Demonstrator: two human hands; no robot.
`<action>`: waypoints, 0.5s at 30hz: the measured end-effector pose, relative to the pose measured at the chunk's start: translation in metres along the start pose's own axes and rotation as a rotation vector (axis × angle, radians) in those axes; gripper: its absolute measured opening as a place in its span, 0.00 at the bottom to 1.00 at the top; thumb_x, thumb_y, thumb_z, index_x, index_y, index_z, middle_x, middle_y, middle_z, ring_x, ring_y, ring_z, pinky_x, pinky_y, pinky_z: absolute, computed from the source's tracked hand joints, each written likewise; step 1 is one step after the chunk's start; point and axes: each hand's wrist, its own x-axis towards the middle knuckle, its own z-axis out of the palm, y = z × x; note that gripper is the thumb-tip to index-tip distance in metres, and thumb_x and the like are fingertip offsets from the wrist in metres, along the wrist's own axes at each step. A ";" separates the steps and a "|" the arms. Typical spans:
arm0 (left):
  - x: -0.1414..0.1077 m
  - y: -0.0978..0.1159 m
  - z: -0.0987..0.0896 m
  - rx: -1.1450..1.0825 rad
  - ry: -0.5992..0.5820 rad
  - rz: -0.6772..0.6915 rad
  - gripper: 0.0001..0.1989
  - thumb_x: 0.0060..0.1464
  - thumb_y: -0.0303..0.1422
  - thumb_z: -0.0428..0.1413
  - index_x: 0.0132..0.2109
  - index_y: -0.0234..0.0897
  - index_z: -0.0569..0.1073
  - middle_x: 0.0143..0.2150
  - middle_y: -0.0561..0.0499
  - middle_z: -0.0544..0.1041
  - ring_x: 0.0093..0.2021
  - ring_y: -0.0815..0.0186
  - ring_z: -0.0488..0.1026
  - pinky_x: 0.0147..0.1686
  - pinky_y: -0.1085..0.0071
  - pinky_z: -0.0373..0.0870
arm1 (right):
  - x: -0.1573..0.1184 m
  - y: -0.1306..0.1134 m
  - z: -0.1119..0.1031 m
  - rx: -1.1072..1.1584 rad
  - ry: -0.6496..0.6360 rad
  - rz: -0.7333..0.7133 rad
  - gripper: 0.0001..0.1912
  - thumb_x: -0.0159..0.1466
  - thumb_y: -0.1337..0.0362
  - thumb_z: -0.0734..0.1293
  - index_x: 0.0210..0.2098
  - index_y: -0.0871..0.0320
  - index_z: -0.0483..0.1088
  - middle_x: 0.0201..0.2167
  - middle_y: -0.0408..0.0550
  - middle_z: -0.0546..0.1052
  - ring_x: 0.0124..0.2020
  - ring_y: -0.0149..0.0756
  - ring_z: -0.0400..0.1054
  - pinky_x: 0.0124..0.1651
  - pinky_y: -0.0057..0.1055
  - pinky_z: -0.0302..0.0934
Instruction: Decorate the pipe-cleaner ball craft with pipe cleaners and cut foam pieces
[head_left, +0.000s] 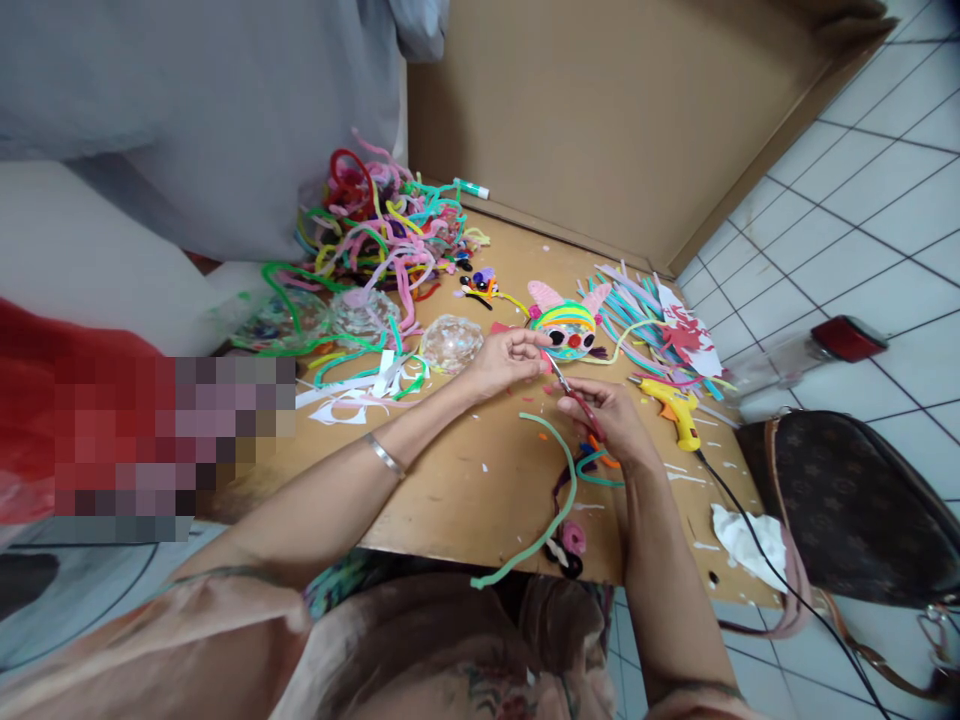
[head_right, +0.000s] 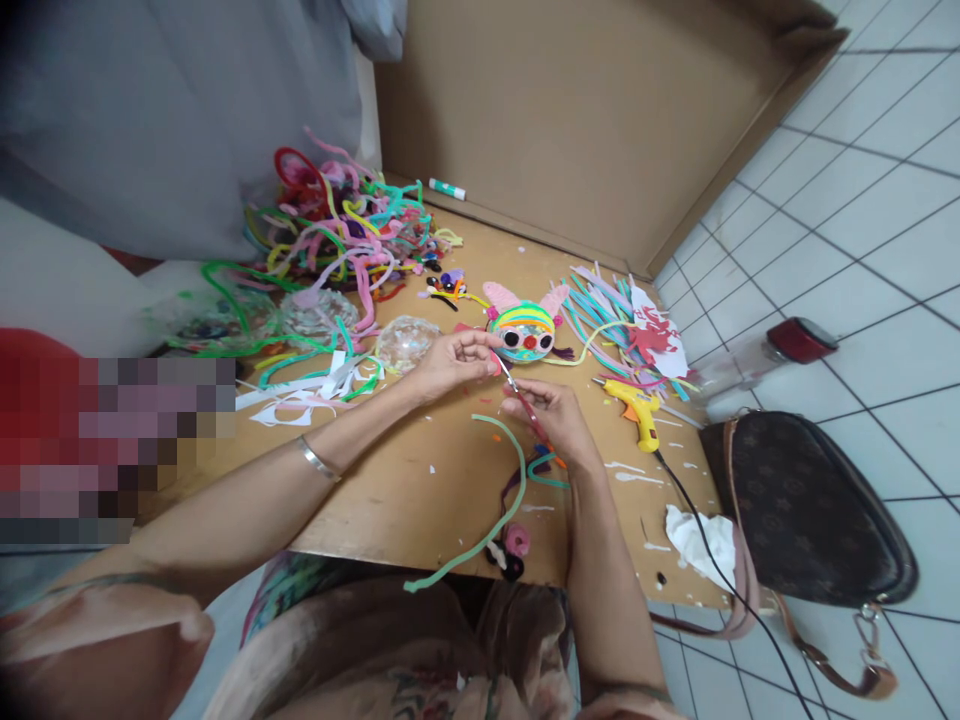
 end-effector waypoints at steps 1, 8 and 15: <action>0.001 0.000 -0.001 0.019 -0.010 0.000 0.22 0.41 0.31 0.66 0.45 0.31 0.74 0.28 0.53 0.77 0.27 0.72 0.72 0.33 0.75 0.65 | 0.000 0.001 0.000 -0.003 -0.003 0.002 0.30 0.44 0.47 0.78 0.40 0.62 0.78 0.18 0.35 0.63 0.17 0.21 0.49 0.20 0.25 0.44; 0.003 0.002 -0.005 0.081 -0.118 -0.044 0.25 0.40 0.28 0.64 0.49 0.30 0.72 0.28 0.54 0.78 0.27 0.73 0.73 0.32 0.77 0.65 | 0.001 0.001 0.000 -0.011 -0.052 -0.009 0.29 0.46 0.50 0.78 0.42 0.62 0.78 0.18 0.35 0.62 0.18 0.21 0.50 0.21 0.24 0.44; 0.001 0.006 -0.005 0.093 -0.142 -0.056 0.25 0.40 0.26 0.63 0.50 0.29 0.72 0.29 0.54 0.78 0.27 0.74 0.72 0.30 0.78 0.64 | 0.002 0.002 0.000 -0.004 -0.031 0.024 0.28 0.44 0.54 0.78 0.42 0.62 0.79 0.17 0.34 0.63 0.18 0.21 0.49 0.21 0.23 0.44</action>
